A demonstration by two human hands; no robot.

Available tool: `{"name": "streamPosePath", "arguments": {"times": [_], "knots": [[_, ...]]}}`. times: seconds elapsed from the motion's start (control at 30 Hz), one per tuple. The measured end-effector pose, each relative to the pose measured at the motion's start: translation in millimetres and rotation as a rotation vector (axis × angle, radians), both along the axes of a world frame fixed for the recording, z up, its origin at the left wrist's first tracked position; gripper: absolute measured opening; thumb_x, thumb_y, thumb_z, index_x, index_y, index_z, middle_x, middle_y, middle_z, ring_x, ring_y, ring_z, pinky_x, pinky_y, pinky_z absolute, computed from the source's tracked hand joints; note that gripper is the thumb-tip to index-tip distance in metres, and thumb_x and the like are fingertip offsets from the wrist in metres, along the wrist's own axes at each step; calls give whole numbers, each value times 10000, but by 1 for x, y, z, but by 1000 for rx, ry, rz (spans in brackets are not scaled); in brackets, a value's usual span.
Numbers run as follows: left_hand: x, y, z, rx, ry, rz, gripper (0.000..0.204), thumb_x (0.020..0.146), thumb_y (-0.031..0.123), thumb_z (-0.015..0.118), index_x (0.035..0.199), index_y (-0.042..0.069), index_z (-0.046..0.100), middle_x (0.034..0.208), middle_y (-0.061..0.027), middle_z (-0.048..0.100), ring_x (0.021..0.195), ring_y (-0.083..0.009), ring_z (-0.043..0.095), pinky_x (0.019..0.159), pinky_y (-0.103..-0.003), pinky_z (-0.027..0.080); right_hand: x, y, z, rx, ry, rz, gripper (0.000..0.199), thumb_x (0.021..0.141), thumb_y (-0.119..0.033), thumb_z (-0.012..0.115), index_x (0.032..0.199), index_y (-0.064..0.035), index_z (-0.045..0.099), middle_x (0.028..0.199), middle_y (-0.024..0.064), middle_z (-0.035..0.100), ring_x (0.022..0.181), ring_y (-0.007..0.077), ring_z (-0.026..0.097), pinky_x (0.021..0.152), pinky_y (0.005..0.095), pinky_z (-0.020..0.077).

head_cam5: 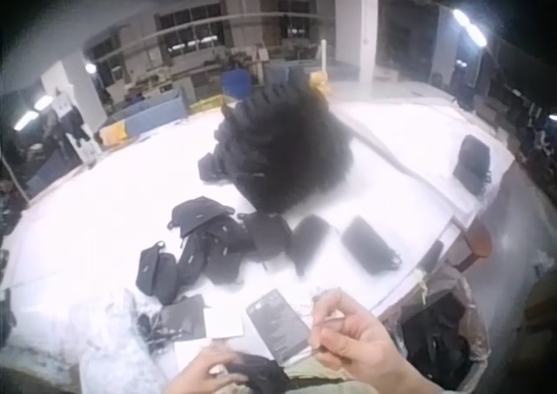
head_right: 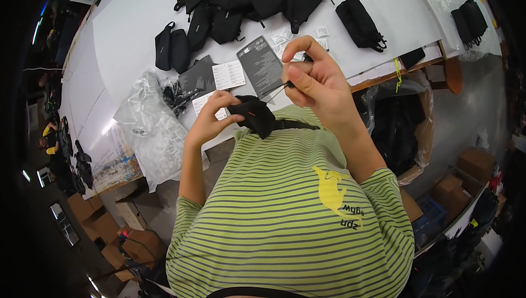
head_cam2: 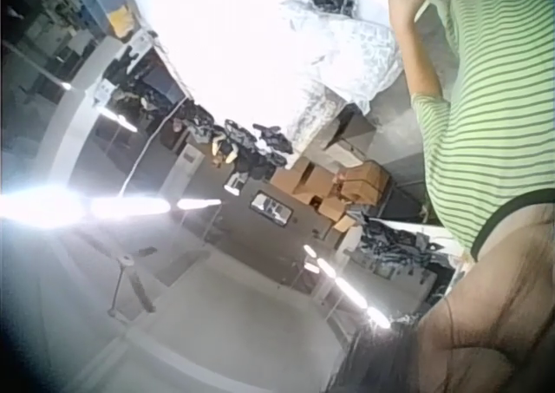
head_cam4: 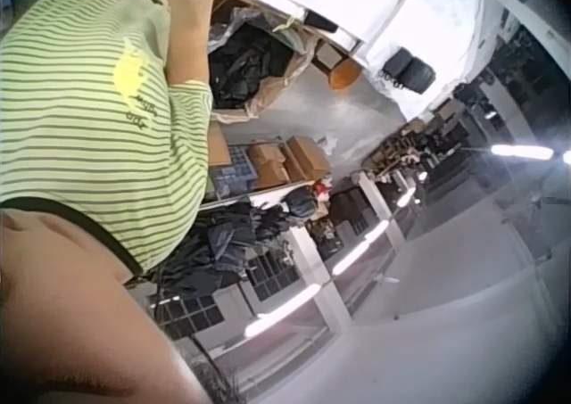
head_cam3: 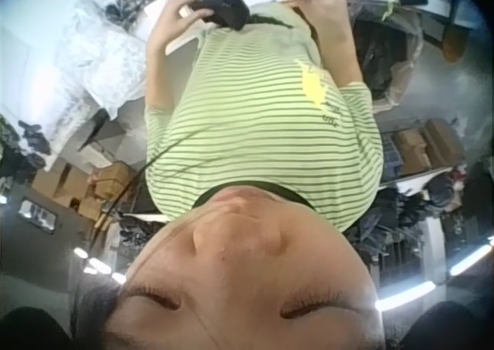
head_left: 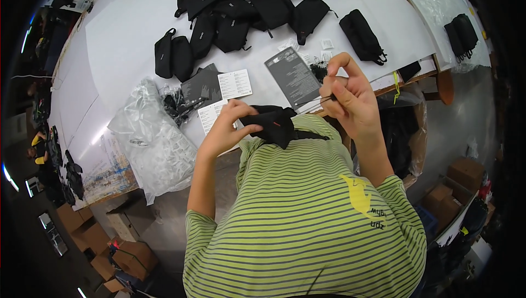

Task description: Placing instruction tags and silica gel packets into small black zippered pouches.

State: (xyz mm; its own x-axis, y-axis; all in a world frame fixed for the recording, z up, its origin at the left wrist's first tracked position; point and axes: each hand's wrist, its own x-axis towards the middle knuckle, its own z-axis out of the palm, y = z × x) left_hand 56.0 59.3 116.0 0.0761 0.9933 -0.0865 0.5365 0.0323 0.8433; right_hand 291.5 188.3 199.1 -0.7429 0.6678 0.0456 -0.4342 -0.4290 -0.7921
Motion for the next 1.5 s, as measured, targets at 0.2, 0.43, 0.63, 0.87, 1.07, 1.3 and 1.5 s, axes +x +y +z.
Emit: {"name": "streamPosePath", "arguments": {"times": [0.2, 0.43, 0.63, 0.87, 1.07, 1.3, 1.5], "knots": [[-1, -11, -12, -96, -144, 137, 243, 710, 147, 739, 873, -2, 639, 791, -69, 579, 763, -180, 529, 700, -289, 419, 5, 2, -2, -38, 17, -32, 181, 935, -126, 504, 1068, -57, 403, 651, -11, 433, 517, 44, 351, 482, 169, 232], [23, -17, -12, 59, -163, 213, 185, 728, 104, 718, 841, -13, 629, 727, -76, 563, 679, -180, 527, 597, -272, 412, 13, 7, -4, -21, 55, -96, 188, 932, -109, 505, 1066, -40, 393, 684, 14, 471, 516, 49, 357, 488, 167, 255], [31, -12, -2, -1, -170, 261, 211, 734, 98, 713, 891, 0, 611, 755, -83, 565, 684, -195, 545, 602, -277, 425, 16, 8, -3, -29, 79, -135, 192, 927, -98, 511, 1068, -33, 397, 710, 30, 493, 524, 52, 364, 488, 172, 265], [33, -15, -8, 14, -158, 239, 207, 720, 67, 716, 888, 6, 611, 762, -84, 574, 708, -198, 550, 618, -285, 431, 15, 5, -1, -3, 12, -172, 153, 948, -98, 463, 1074, -56, 387, 616, -10, 383, 489, 45, 327, 444, 184, 239], [36, -10, -1, 160, -29, 170, 219, 690, 76, 730, 871, 15, 624, 768, -77, 584, 681, -225, 533, 594, -312, 430, 16, 7, -1, 7, 8, -183, 144, 949, -93, 458, 1071, -55, 392, 611, -8, 381, 486, 43, 324, 443, 182, 239], [40, -13, -2, 181, 39, 191, 197, 662, 65, 742, 811, 12, 624, 719, -78, 580, 637, -233, 524, 555, -320, 427, 16, 7, -2, -35, 51, -160, 186, 926, -84, 507, 1069, -34, 400, 672, 18, 449, 516, 53, 357, 484, 178, 265], [44, -20, 7, 121, 12, 195, 187, 678, 52, 727, 809, 2, 603, 708, -84, 583, 638, -217, 556, 582, -285, 429, 20, 10, -4, 12, 38, -189, 178, 920, -80, 514, 1056, -35, 408, 709, 33, 496, 516, 53, 364, 486, 176, 268]]}}
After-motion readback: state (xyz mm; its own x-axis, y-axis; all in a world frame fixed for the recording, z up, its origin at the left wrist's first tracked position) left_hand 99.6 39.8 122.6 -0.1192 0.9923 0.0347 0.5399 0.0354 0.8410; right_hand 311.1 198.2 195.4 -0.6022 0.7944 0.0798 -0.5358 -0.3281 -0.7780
